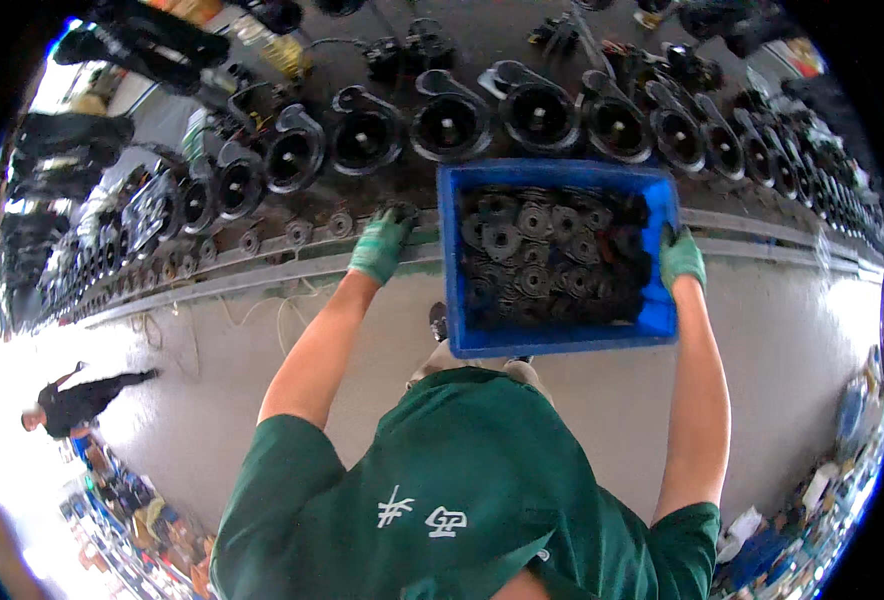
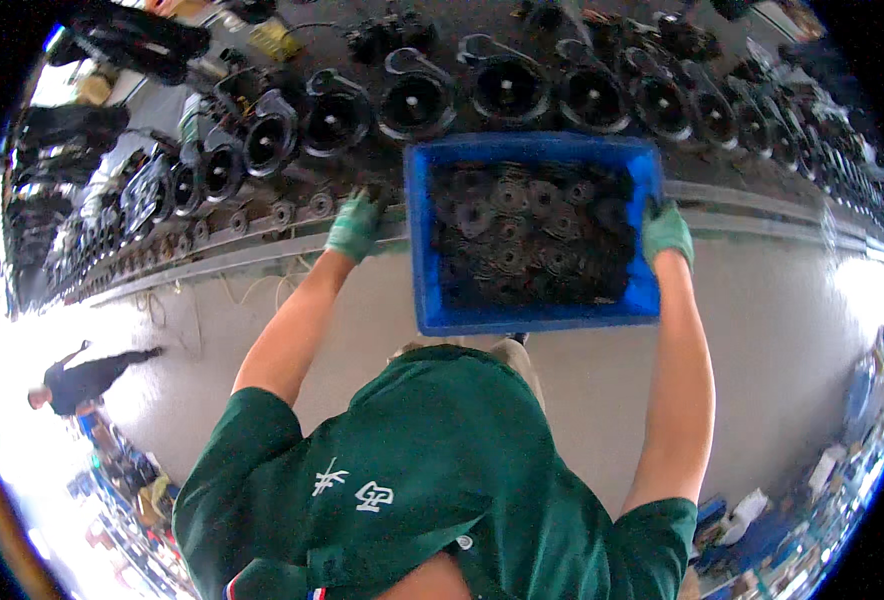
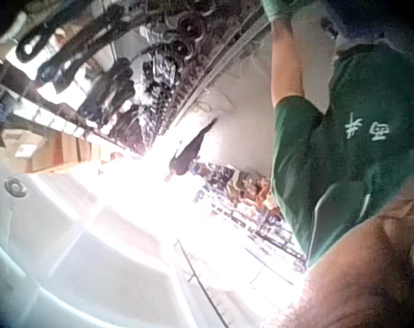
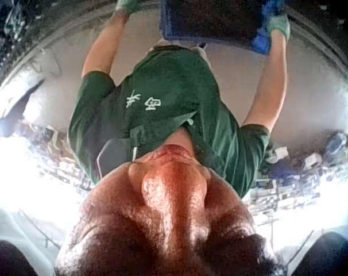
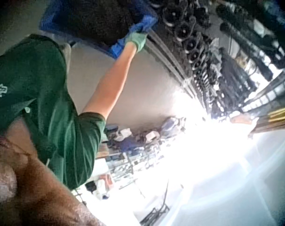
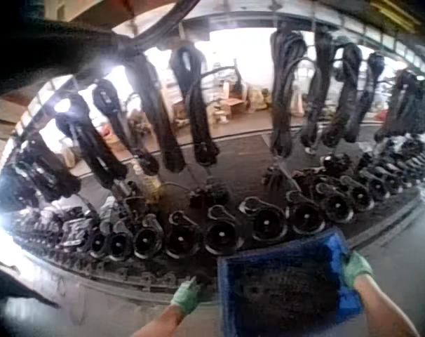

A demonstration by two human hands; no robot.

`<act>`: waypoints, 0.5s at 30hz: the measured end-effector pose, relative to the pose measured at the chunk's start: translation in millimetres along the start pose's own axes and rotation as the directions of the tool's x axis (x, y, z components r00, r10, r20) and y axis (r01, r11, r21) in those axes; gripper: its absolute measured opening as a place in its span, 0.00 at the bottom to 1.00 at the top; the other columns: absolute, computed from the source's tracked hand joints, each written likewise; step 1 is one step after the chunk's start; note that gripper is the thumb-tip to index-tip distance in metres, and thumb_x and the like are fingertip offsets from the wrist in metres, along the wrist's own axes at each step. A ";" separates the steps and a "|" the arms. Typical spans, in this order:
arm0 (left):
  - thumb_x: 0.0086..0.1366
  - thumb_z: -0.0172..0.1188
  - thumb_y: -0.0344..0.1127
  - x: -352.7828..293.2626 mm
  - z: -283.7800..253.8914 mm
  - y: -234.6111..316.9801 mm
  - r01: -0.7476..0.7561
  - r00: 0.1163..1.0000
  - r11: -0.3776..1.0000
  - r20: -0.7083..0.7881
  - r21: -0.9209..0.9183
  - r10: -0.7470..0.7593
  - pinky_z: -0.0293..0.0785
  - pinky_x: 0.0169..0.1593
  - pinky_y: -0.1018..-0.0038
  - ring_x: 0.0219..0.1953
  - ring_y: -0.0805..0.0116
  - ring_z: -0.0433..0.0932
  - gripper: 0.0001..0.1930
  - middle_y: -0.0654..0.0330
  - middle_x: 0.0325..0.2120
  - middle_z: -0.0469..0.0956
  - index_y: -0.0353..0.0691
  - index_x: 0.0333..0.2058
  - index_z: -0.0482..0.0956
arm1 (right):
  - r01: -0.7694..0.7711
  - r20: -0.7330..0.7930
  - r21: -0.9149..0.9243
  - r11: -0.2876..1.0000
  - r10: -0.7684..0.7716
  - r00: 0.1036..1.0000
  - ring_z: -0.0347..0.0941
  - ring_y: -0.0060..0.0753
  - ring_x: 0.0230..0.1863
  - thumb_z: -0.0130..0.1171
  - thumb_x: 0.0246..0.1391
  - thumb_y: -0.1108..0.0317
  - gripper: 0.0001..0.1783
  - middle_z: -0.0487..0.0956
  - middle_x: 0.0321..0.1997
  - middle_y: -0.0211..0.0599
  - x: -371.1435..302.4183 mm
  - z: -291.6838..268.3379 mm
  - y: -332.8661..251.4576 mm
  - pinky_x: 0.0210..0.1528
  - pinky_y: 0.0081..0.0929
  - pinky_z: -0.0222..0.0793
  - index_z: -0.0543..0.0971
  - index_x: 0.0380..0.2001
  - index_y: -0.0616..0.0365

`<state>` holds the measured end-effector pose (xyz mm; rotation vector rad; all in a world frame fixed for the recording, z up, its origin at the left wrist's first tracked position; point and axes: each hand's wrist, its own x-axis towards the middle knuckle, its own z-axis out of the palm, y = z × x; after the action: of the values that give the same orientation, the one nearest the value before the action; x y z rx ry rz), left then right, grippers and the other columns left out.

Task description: The person repeatedly picks small metal parts from a blue bin and places them onto a long metal rack. The person handles the parts one at a time, moving along the rack to distribute them.

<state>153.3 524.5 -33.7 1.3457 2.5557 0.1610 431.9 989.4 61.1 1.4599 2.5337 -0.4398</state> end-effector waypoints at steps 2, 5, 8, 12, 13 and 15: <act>0.40 0.74 0.36 -6.3 -2.7 5.7 0.041 0.998 0.998 -0.038 -0.043 -0.043 0.62 0.66 0.54 0.62 0.41 0.65 0.40 0.41 0.59 0.69 0.39 0.56 0.74 | -0.001 0.001 0.020 1.000 0.001 1.000 0.71 0.68 0.56 0.41 0.63 0.37 0.36 0.76 0.53 0.63 -5.1 -4.9 -8.2 0.57 0.55 0.67 0.73 0.56 0.59; 0.55 0.64 0.32 -14.8 -15.6 44.0 0.024 0.948 0.978 -0.306 -0.206 -0.088 0.68 0.58 0.57 0.55 0.45 0.71 0.26 0.45 0.55 0.72 0.38 0.54 0.75 | -0.010 -0.006 -0.023 1.000 0.009 1.000 0.71 0.67 0.56 0.41 0.63 0.37 0.37 0.76 0.53 0.64 1.7 -0.2 -2.1 0.58 0.55 0.66 0.71 0.57 0.60; 0.66 0.58 0.33 -35.0 -41.4 111.0 0.063 0.885 0.401 -0.134 -0.914 -0.446 0.70 0.56 0.65 0.51 0.54 0.74 0.24 0.54 0.53 0.74 0.37 0.59 0.69 | 0.024 -0.004 0.001 1.000 -0.024 1.000 0.72 0.68 0.53 0.42 0.63 0.37 0.38 0.77 0.50 0.66 0.0 -6.7 3.0 0.55 0.55 0.68 0.70 0.58 0.62; 0.69 0.59 0.38 -40.7 -23.4 156.6 0.060 0.893 0.217 -0.044 -0.974 -0.447 0.65 0.61 0.71 0.56 0.63 0.70 0.35 0.58 0.57 0.71 0.38 0.69 0.54 | 0.028 0.056 0.001 1.000 -0.028 0.998 0.73 0.68 0.53 0.41 0.63 0.37 0.39 0.77 0.49 0.67 -0.4 -11.2 7.3 0.55 0.55 0.68 0.68 0.58 0.63; 0.67 0.60 0.35 -39.0 -19.7 159.6 0.040 0.891 0.349 -0.125 -0.936 -0.437 0.62 0.63 0.71 0.58 0.62 0.69 0.39 0.55 0.59 0.70 0.39 0.71 0.50 | 0.039 0.062 0.011 0.999 -0.039 0.997 0.73 0.68 0.53 0.41 0.63 0.38 0.38 0.77 0.49 0.68 -2.6 -13.8 6.8 0.55 0.55 0.68 0.68 0.58 0.63; 0.66 0.59 0.32 -33.6 -19.7 161.3 0.118 0.873 0.296 -0.043 -0.948 -0.485 0.63 0.63 0.71 0.57 0.62 0.70 0.38 0.55 0.59 0.70 0.38 0.70 0.51 | 0.049 0.083 0.034 0.998 -0.052 0.995 0.73 0.67 0.53 0.40 0.63 0.39 0.37 0.77 0.50 0.67 -3.7 -17.3 4.4 0.56 0.54 0.68 0.68 0.58 0.63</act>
<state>294.6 588.7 24.9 0.3238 2.1212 1.6212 437.4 994.4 77.8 1.3609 2.5131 -0.5401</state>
